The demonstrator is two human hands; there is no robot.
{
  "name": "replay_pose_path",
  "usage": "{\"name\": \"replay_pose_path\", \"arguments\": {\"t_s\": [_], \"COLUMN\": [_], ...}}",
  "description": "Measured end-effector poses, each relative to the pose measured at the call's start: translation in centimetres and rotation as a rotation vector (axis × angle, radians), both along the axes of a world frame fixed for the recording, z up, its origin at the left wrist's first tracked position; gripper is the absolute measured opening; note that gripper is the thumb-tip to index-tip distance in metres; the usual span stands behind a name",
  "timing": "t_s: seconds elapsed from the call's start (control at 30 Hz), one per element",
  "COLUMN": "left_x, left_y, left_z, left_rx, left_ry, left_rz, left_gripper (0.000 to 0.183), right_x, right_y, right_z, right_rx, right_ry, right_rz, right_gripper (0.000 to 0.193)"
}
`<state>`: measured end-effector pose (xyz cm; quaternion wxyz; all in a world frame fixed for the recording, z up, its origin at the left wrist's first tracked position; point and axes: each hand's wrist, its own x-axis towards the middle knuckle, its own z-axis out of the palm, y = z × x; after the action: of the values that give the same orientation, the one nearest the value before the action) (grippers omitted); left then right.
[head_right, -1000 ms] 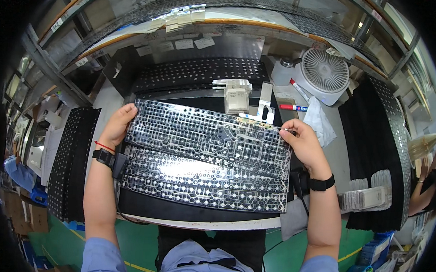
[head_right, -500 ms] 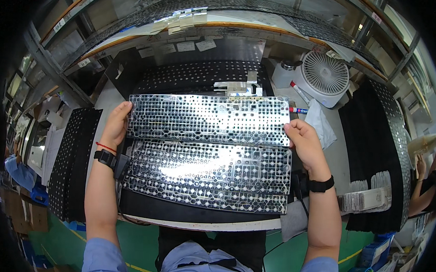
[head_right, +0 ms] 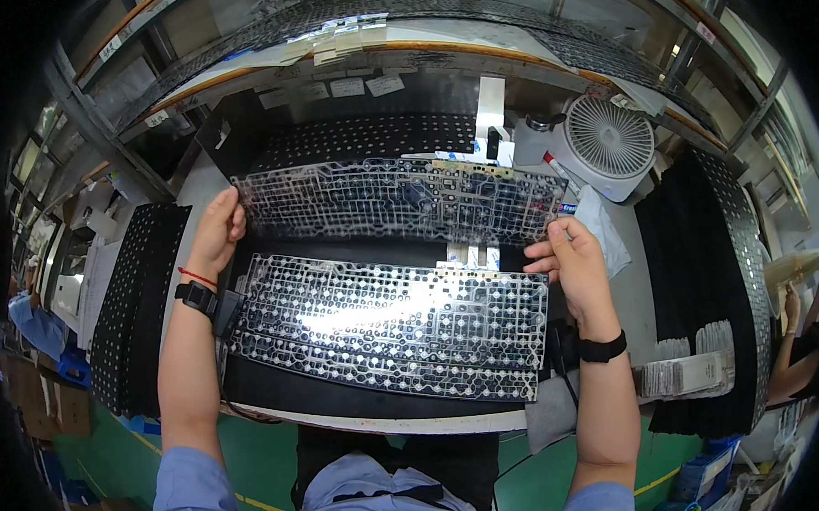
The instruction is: The recorder is assembling and inspecting keyboard panels, aligning metal and plastic layers.
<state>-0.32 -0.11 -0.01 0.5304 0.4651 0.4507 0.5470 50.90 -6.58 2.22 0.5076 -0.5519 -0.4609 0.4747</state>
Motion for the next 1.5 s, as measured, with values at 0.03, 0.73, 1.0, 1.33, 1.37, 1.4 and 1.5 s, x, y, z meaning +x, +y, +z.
{"name": "replay_pose_path", "arguments": {"t_s": [0.03, 0.73, 1.0, 1.33, 1.37, 1.4, 1.5], "left_x": [0.2, 1.0, 0.0, 0.1, 0.3, 0.5, 1.0], "left_y": [-0.1, -0.2, 0.8, 0.0, -0.1, -0.3, -0.7], "left_z": [0.1, 0.3, -0.6, 0.4, 0.5, 0.5, 0.8], "left_rx": [0.013, -0.119, -0.023, -0.111, -0.114, -0.118, -0.13], "left_ry": [0.003, 0.132, -0.102, -0.012, 0.001, 0.015, 0.033], "left_rz": [0.024, -0.036, 0.196, -0.01, -0.018, -0.025, -0.05], "left_gripper": [0.028, 0.011, 0.03, 0.036, 0.036, 0.036, 0.036], "right_x": [-0.3, 0.8, 0.9, 0.6, 0.6, 0.6, 0.7], "right_y": [-0.2, -0.1, -0.5, -1.0, -0.9, -0.8, -0.6], "right_z": [0.4, 0.0, 0.4, 0.5, 0.4, 0.4, 0.1], "right_rx": [-0.029, 0.08, -0.053, -0.155, -0.125, -0.094, -0.004], "right_ry": [0.033, -0.153, -0.236, -0.368, -0.399, -0.43, -0.423], "right_rz": [-0.036, 0.089, 0.251, 0.516, 0.481, 0.445, 0.399], "right_gripper": [0.021, 0.034, 0.033, 0.015, 0.012, 0.008, 0.007]}}
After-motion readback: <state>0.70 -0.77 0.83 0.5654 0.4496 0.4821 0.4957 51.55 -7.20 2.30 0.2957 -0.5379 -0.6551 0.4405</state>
